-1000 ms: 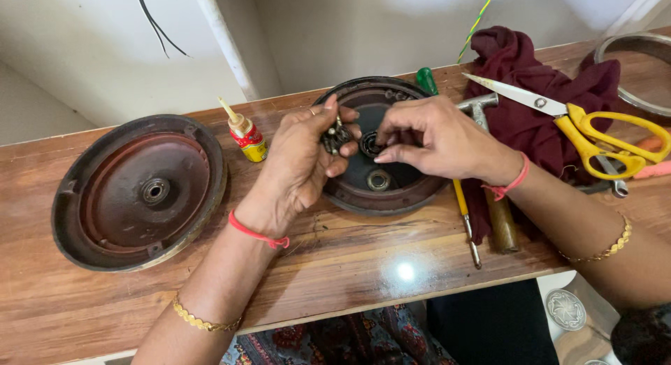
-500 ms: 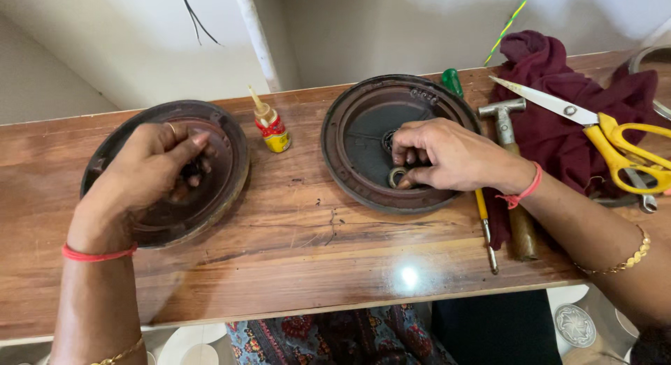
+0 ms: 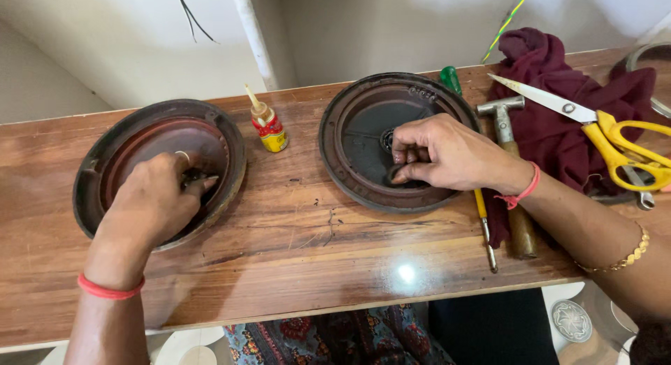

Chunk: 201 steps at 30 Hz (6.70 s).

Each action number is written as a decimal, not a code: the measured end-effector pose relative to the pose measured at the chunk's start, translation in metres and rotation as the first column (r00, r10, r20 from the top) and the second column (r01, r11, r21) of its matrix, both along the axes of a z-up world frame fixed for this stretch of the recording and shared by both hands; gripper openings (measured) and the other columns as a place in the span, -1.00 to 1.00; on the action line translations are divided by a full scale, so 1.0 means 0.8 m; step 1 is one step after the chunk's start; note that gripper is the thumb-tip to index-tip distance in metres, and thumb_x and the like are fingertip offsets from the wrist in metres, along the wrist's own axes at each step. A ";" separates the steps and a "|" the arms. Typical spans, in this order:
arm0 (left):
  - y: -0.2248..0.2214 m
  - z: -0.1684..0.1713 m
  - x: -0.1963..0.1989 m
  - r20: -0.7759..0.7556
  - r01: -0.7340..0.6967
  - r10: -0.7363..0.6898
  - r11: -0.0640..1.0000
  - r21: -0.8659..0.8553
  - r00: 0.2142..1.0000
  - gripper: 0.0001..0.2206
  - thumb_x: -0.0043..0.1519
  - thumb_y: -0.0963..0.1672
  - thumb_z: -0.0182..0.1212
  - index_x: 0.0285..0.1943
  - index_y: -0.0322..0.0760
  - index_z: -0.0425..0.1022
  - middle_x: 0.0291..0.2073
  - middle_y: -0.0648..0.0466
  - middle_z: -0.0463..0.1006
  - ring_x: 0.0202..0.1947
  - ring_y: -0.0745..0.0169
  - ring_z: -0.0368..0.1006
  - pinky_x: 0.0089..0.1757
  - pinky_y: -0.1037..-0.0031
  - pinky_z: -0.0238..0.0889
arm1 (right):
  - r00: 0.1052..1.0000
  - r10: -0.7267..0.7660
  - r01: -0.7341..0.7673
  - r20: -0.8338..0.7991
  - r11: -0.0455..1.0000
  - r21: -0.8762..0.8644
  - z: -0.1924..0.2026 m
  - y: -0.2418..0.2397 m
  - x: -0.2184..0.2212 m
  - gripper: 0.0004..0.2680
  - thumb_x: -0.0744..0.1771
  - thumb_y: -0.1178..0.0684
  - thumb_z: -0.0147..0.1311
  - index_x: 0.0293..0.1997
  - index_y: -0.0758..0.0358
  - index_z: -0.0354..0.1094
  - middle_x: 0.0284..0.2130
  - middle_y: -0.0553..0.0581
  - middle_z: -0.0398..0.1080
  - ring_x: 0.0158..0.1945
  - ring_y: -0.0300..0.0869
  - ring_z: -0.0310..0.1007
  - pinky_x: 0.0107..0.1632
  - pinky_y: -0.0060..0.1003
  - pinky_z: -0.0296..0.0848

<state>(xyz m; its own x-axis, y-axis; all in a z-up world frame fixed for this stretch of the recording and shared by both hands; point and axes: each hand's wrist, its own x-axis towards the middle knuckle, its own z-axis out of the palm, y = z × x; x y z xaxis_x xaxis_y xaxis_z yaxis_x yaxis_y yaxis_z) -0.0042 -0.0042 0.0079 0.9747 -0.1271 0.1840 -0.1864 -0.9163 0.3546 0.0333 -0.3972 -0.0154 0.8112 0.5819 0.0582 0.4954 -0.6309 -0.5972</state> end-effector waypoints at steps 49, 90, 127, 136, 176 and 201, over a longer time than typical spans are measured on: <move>-0.071 -0.013 -0.004 0.350 -0.228 0.226 0.973 -0.036 0.909 -0.70 0.34 -0.02 0.31 0.04 -0.35 0.64 -0.51 -0.07 0.59 -0.57 0.07 0.48 -0.47 0.26 0.32 | 0.817 -0.340 0.344 0.466 0.936 0.081 -0.025 -0.061 0.059 -0.68 0.24 0.01 0.30 -0.01 0.41 0.40 -0.22 0.46 0.48 -0.04 0.30 0.44 0.06 0.08 0.37; -0.296 0.046 -0.011 0.370 0.304 0.051 0.473 -0.827 0.928 -0.67 0.36 -0.12 0.27 0.19 -0.51 0.59 -0.31 -0.11 0.58 -0.32 0.40 0.31 -0.23 0.53 0.27 | 0.575 0.734 0.190 -0.361 0.309 0.932 -0.002 -0.040 -0.015 -0.53 0.27 0.23 -0.10 0.39 0.46 0.08 -0.48 0.22 0.37 -0.57 -0.27 0.16 -0.46 -0.37 0.15; -0.345 0.069 -0.017 0.670 0.524 -0.233 0.808 -0.269 0.704 -0.38 0.15 -0.29 0.11 0.49 -0.43 0.17 0.21 -0.32 0.41 0.29 -0.20 0.33 0.31 0.17 0.18 | 0.692 0.659 0.418 -0.296 -0.032 0.908 -0.038 -0.042 -0.012 -0.83 0.41 0.07 -0.07 -0.19 0.38 0.41 -0.30 0.20 0.45 -0.30 -0.12 0.44 -0.14 -0.20 0.42; -0.307 -0.002 -0.081 0.692 0.618 -0.277 0.724 -0.306 0.667 -0.29 0.27 -0.24 0.28 0.56 -0.38 -0.08 0.50 -0.33 0.03 0.56 -0.33 0.00 0.47 0.03 -0.08 | 0.767 0.531 0.453 -0.360 -0.050 0.890 -0.024 -0.047 -0.011 -0.74 0.35 0.03 -0.11 -0.02 0.38 0.45 -0.07 0.23 0.55 0.00 -0.05 0.55 0.19 -0.06 0.48; -0.222 -0.087 0.056 0.221 0.226 -0.169 0.012 -0.974 0.961 -0.57 0.40 0.01 0.09 0.17 -0.51 0.50 -0.03 0.05 0.63 -0.07 0.42 0.47 0.01 0.56 0.36 | 0.836 -0.112 -0.076 0.538 0.946 0.314 0.004 -0.038 0.008 -0.77 0.29 0.22 -0.02 0.02 0.28 0.46 -0.31 0.17 0.44 -0.27 -0.02 0.51 -0.20 -0.17 0.47; -0.198 -0.096 0.089 0.038 -0.067 -0.457 -0.211 -0.975 0.888 -0.55 -0.01 -0.42 0.19 0.10 -0.46 0.54 -0.10 -0.05 0.66 -0.16 0.20 0.58 -0.06 0.35 0.50 | 0.728 0.009 0.017 0.686 0.999 -0.031 0.015 -0.014 0.005 -0.67 0.18 0.22 0.19 0.04 0.35 0.48 -0.22 0.22 0.35 -0.11 0.07 0.34 -0.07 -0.09 0.39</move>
<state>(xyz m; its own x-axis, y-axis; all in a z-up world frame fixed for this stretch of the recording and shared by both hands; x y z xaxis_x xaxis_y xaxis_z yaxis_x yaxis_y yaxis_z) 0.0668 -0.1622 -0.0686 0.9580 -0.2601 0.1213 0.0565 0.5853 0.8088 0.0374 -0.4083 -0.0034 0.5601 0.5906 0.5810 0.7593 -0.6464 -0.0750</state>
